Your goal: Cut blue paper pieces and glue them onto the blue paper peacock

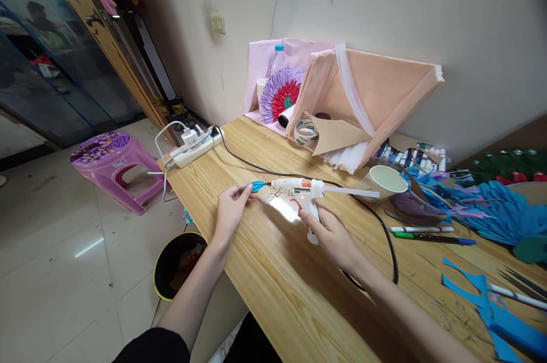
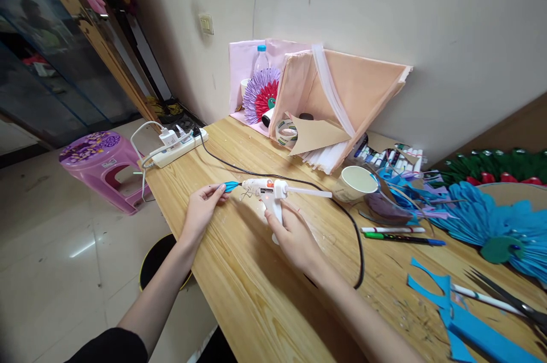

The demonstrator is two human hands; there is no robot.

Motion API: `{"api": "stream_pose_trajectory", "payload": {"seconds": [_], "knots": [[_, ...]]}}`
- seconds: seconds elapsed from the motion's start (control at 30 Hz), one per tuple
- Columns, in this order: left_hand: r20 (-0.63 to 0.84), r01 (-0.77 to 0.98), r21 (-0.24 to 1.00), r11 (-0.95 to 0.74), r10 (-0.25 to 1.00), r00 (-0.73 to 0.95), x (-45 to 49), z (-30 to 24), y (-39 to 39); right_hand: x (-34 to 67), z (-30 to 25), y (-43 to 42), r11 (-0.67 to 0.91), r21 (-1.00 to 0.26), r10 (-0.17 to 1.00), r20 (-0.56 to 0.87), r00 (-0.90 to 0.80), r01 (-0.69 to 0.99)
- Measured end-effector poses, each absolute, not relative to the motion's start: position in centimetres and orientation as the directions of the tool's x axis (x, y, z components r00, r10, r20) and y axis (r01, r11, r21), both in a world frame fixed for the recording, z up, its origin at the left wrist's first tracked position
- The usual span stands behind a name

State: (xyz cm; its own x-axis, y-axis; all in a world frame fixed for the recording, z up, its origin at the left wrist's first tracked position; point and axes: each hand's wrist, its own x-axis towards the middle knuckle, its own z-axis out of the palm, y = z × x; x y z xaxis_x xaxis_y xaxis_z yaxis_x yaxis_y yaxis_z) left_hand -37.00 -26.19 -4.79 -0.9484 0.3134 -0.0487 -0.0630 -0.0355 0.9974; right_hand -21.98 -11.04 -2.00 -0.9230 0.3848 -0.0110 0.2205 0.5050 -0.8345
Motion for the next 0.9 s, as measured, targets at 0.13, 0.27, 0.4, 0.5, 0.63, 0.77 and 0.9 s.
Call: {"api": "stream_pose_trajectory", "payload": {"seconds": [0.13,0.27,0.4,0.5,0.63,0.77,0.9], "knots": [[-0.042,-0.056,0.998,-0.037,0.314,-0.949,-36.9,-4.7,-26.1,-22.2,-2.0,-10.9,0.509,-0.835,0.388,0.005,-0.922,0.209],[-0.032,-0.047,0.998,-0.042,0.317,-0.948,-36.9,-4.7,-26.2,-22.5,-1.8,-11.0,0.498,-0.842,0.391,0.007,-0.92,0.206],[-0.032,-0.05,0.997,-0.053,0.301,-0.953,-36.9,-4.6,-26.3,-22.4,-1.5,-11.0,0.493,-0.845,0.389,0.001,-0.921,0.207],[-0.042,-0.063,0.996,-0.064,0.289,-0.956,-37.1,-4.4,-26.5,-22.7,-1.3,-10.8,0.478,-0.854,0.399,0.004,-0.917,0.204],[-0.034,-0.045,0.998,-0.033,0.269,-0.963,-37.5,-3.6,-27.4,-25.7,-1.5,-10.0,0.436,-0.888,0.459,0.082,-0.884,0.144],[-0.049,-0.041,0.999,0.033,0.289,-0.956,-37.8,-2.3,-28.6,-31.6,-2.8,-9.3,0.602,-0.791,0.478,0.247,-0.843,0.109],[0.019,0.052,0.995,0.087,0.344,-0.939,-37.5,-1.0,-29.4,-35.7,-4.1,-9.7,0.715,-0.677,0.469,0.281,-0.837,0.174]]}}
